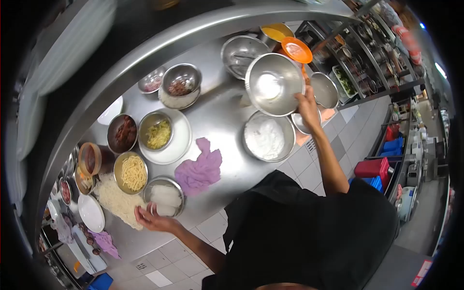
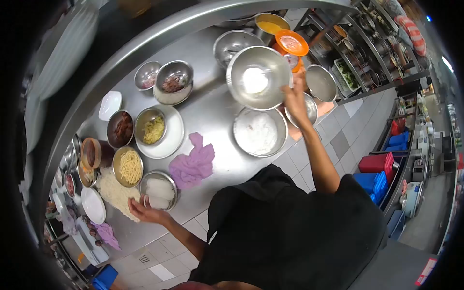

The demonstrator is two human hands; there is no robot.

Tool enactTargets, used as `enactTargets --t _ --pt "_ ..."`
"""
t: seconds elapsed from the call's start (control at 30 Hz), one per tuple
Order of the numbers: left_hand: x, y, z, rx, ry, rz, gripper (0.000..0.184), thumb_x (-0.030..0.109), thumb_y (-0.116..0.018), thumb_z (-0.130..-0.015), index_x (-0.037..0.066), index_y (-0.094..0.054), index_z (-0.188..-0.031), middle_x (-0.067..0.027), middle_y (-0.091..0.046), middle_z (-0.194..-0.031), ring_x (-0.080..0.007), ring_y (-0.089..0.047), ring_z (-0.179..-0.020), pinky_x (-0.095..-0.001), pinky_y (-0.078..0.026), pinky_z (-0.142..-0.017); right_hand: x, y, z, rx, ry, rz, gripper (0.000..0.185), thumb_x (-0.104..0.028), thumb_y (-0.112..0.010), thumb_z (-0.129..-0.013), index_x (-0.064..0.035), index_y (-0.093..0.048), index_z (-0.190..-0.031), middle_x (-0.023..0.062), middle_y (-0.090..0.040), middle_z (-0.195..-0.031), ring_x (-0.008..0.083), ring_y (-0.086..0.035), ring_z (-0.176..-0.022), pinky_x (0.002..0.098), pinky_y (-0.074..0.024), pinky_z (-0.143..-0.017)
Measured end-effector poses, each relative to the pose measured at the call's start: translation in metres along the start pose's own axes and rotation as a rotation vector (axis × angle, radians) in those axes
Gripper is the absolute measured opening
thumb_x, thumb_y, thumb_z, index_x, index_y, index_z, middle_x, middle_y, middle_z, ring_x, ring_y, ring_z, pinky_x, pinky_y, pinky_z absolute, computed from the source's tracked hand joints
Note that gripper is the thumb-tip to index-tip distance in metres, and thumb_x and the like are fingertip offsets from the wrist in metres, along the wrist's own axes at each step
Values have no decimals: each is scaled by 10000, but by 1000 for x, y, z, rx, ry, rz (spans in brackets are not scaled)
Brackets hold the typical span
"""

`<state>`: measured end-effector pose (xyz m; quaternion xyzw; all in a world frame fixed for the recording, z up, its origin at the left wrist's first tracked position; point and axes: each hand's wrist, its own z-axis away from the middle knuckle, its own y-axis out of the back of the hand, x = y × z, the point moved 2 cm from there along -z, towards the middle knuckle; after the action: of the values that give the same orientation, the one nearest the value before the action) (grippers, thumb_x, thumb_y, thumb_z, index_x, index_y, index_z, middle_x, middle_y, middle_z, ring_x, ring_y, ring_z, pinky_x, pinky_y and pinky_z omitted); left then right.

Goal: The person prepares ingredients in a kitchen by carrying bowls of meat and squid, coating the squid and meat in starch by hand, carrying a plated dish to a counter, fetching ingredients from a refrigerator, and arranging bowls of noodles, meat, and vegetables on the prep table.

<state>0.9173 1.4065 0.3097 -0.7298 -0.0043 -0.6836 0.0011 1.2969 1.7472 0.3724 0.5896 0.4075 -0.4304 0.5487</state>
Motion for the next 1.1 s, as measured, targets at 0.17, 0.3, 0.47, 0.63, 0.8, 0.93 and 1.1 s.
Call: enactTargets --t 0.17,0.3,0.47,0.63,0.8,0.93,1.1 --pt "31 -115 61 -338 5 96 326 231 -476 -952 30 -465 -1209 -115 -525 -1146 -200 -587 -880 -302 -489 -729 44 70 -69 -148 -304 38 394 -241 -445 -875 21 -424 -1169 152 -564 -939 241 -599 -694 366 -575 -508" --pt "48 -183 134 -520 -20 127 307 199 -508 -940 22 -481 -1189 -105 -523 -1163 -177 -594 -865 -285 -476 -721 92 124 -120 -252 -159 241 373 -274 -412 -911 35 -479 -1108 92 -547 -799 182 -559 -647 329 -563 -469" --pt "43 -211 206 -624 59 135 289 148 -537 -922 22 -483 -1177 -83 -554 -1124 -144 -601 -824 -251 -463 -702 114 191 -70 -407 -410 41 298 -245 -510 -895 22 -532 -1024 130 -590 -717 198 -626 -595 313 -521 -449" --pt "31 -201 238 -544 80 19 292 147 -547 -916 31 -492 -1178 -81 -562 -1115 -140 -603 -812 -236 -466 -676 122 237 -105 -245 63 517 220 -215 -637 -825 3 -618 -850 143 -641 -689 223 -669 -663 325 -509 -608" --pt "44 -176 251 -461 -36 -70 285 143 -556 -913 27 -499 -1166 -75 -561 -1112 -133 -602 -797 -240 -475 -676 198 218 -190 -271 270 482 186 -194 -617 -847 -8 -626 -854 123 -651 -676 208 -653 -635 337 -508 -615" --pt "44 -148 254 -393 -164 -168 264 130 -576 -903 28 -520 -1140 -85 -529 -1116 -136 -605 -782 -253 -486 -684 230 192 -208 -329 351 825 185 -211 -608 -824 -31 -653 -827 181 -649 -734 323 -651 -702 406 -505 -661" --pt "25 -100 253 -235 -218 -260 249 131 -585 -899 14 -535 -1113 -96 -496 -1092 -149 -606 -758 -252 -490 -676 162 172 -186 -221 280 928 223 -254 -623 -799 -36 -668 -819 201 -645 -761 371 -634 -725 435 -498 -677"
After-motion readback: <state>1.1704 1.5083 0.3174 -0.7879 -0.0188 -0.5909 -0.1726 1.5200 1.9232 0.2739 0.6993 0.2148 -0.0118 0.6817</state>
